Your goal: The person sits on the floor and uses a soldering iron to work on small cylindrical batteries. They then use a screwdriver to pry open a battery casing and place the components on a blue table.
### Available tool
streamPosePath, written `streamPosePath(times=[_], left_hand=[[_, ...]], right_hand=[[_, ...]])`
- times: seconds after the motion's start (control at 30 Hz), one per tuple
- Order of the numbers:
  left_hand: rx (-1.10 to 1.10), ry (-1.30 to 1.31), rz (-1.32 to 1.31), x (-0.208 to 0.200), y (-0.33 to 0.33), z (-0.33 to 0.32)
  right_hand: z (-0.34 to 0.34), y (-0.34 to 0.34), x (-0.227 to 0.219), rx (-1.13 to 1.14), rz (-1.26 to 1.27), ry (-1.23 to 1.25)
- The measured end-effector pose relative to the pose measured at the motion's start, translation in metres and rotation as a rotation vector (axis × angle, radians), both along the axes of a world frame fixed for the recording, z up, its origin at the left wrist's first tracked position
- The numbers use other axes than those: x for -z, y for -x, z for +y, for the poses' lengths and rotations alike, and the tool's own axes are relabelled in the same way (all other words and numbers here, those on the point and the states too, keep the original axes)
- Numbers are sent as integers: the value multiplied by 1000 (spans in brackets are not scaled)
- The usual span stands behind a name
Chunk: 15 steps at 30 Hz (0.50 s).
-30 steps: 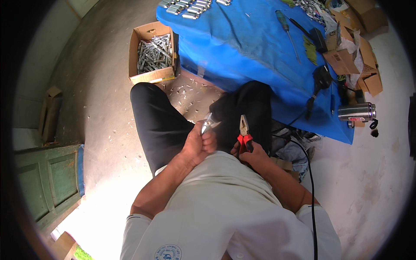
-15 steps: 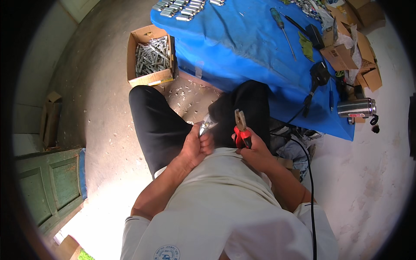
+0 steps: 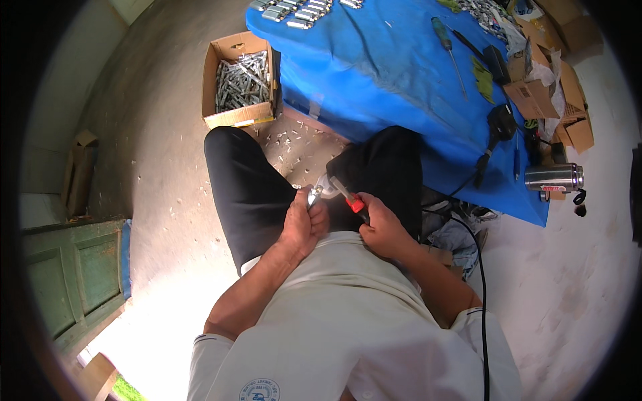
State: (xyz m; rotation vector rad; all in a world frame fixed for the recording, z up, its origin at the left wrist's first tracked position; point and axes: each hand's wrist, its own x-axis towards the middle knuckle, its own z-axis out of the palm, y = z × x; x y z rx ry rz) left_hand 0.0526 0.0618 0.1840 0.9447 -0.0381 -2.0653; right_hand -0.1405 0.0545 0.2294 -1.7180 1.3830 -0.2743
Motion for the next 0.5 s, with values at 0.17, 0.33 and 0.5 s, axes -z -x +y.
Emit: streamPosePath(times=[0.17, 0.33, 0.5], left_hand=[[-35, -10, -38, 2, 1, 0], [-104, -11, -43, 4, 0, -1], [-111, 10, -64, 5, -1, 0]], right_hand=[[10, -14, -1, -13, 82, 105], [9, -17, -4, -30, 118, 131], [7, -20, -9, -43, 216, 31]])
